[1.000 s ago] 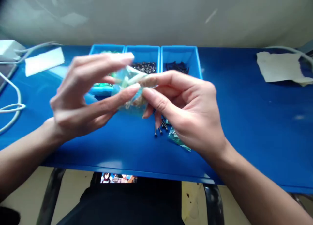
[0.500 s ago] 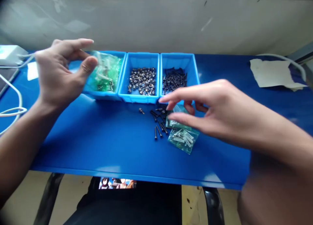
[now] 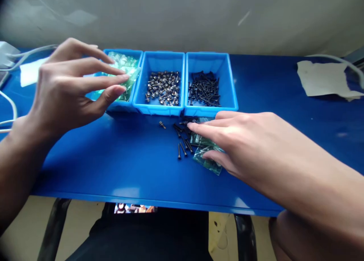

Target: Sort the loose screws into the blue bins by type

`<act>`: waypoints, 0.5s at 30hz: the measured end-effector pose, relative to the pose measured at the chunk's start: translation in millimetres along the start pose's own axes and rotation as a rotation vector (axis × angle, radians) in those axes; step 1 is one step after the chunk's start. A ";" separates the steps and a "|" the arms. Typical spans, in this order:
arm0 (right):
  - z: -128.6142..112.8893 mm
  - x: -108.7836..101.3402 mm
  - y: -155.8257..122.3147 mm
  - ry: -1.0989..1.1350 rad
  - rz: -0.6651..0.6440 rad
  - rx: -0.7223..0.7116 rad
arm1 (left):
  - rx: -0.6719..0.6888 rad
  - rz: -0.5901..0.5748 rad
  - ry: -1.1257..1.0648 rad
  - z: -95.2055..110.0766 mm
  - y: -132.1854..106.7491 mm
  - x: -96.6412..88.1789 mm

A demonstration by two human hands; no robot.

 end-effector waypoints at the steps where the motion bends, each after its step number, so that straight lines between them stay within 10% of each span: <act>1: 1.1 1.3 -0.8 0.012 -0.004 0.011 | 0.014 -0.017 -0.015 0.8 0.5 0.6; 15: -2.5 2.0 5.7 0.039 -0.012 0.091 | -0.111 -0.234 -0.118 -5.8 -1.2 16.6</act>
Point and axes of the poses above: each hand's wrist, its own y-axis towards the middle knuckle, its own x-axis out of the palm, z = x × y, the point moved 5 cm from there along y, towards the middle knuckle, and after that the axes turned 9 degrees about -y, right-handed, at the moved point
